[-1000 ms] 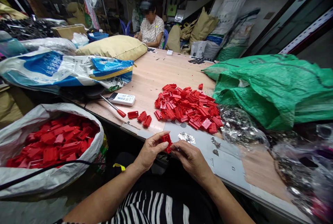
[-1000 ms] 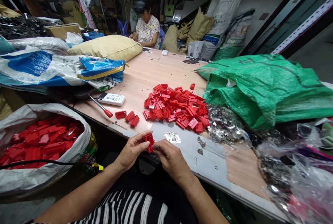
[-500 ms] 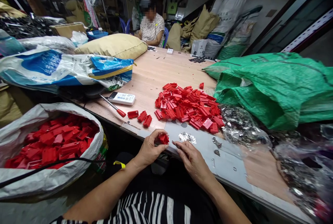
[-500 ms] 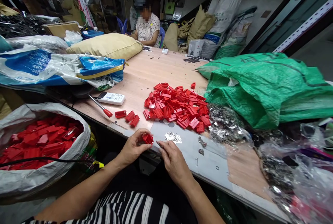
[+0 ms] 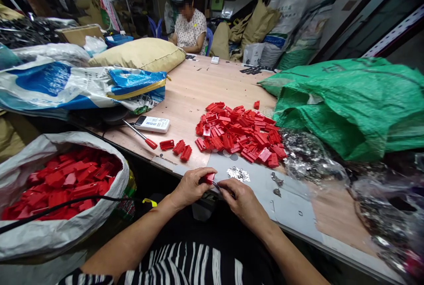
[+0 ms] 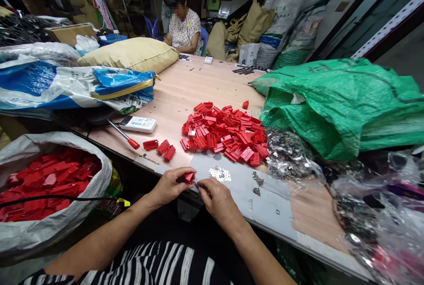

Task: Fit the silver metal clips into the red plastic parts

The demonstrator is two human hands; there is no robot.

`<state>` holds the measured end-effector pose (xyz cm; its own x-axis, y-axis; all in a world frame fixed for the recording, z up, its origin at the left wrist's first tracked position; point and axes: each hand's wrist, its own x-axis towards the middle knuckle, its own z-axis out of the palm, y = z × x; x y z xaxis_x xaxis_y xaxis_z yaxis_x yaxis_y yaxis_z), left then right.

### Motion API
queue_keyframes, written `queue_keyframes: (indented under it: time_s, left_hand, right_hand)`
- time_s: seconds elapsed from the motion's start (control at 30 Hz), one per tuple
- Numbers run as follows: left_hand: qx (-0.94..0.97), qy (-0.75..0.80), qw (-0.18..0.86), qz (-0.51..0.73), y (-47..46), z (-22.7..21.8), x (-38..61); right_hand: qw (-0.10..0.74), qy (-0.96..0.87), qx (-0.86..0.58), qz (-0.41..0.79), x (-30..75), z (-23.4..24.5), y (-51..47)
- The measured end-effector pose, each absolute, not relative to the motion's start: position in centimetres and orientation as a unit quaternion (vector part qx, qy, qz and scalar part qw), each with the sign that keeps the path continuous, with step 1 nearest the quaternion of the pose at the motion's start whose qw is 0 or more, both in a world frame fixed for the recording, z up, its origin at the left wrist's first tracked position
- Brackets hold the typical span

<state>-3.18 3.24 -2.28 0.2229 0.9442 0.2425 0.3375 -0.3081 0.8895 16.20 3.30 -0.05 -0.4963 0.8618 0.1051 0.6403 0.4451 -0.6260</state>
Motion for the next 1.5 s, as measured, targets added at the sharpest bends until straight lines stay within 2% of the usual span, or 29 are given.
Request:
queue_keyframes:
  time_s: [0.4, 0.6, 1.13, 1.4, 1.5]
  left_hand:
    - [0.684, 0.462, 0.371, 0.427, 3.3, -3.0, -3.0]
    - [0.682, 0.459, 0.381, 0.423, 3.2, -2.6, -3.0]
    - [0.694, 0.451, 0.376, 0.416, 3.3, -2.7, -3.2]
    - [0.698, 0.470, 0.331, 0.427, 3.0, -3.4, -2.3]
    - [0.693, 0.468, 0.342, 0.429, 2.8, -3.1, -2.3]
  right_hand:
    - [0.161, -0.817, -0.515, 0.205, 13.6, 0.2, 2.5]
    - [0.160, -0.816, -0.498, 0.246, 14.6, 0.8, 2.9]
    - [0.166, -0.812, -0.497, 0.257, 15.4, 0.3, 3.0]
    - [0.096, -0.815, -0.542, 0.182, 13.7, 0.6, 2.2]
    - [0.096, -0.818, -0.533, 0.191, 13.8, 0.6, 2.0]
